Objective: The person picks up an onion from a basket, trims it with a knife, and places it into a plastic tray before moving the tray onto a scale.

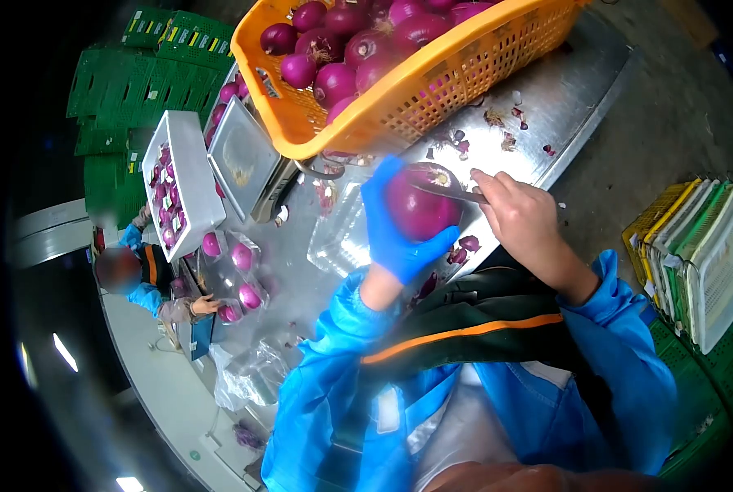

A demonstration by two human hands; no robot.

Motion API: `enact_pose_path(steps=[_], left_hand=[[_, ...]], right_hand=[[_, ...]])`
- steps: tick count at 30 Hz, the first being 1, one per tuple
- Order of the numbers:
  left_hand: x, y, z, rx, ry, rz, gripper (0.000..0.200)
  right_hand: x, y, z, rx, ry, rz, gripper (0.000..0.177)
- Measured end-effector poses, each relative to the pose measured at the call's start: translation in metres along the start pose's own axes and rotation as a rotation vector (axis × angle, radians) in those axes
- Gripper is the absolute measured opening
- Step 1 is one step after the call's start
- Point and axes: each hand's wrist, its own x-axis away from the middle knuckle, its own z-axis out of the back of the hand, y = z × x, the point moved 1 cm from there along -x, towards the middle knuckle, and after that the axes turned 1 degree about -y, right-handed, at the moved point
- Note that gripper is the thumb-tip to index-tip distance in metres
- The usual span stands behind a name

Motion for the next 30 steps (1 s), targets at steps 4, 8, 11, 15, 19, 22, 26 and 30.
enact_pose_path(steps=[4, 8, 11, 15, 19, 22, 26, 30], left_hand=[[0.003, 0.006, 0.000, -0.025, 0.042, -0.027, 0.098], [0.004, 0.000, -0.003, -0.069, 0.070, -0.062, 0.103], [0.006, 0.002, -0.006, 0.027, 0.061, 0.002, 0.102], [0.003, 0.002, -0.003, 0.132, 0.083, -0.081, 0.103], [0.001, -0.001, 0.007, 0.161, 0.024, -0.057, 0.105], [-0.003, -0.005, 0.003, 0.101, -0.082, -0.038, 0.111], [0.005, -0.010, 0.000, 0.069, -0.190, -0.053, 0.124], [0.009, -0.004, 0.001, 0.296, -0.231, 0.068, 0.129]], right_hand=[[-0.001, -0.001, -0.007, 0.023, 0.006, -0.016, 0.042], [0.001, 0.007, -0.012, 0.027, 0.037, -0.025, 0.041], [0.009, 0.021, -0.021, 0.039, 0.018, -0.036, 0.038], [0.028, 0.066, -0.041, 0.146, -0.011, -0.267, 0.031], [0.016, 0.045, -0.020, -0.194, 0.032, -0.264, 0.021], [-0.012, 0.016, -0.004, -0.551, -0.056, -0.261, 0.032], [-0.038, -0.007, 0.006, -0.622, -0.030, -0.064, 0.041], [-0.034, 0.015, -0.012, -0.674, -0.080, -0.370, 0.032]])
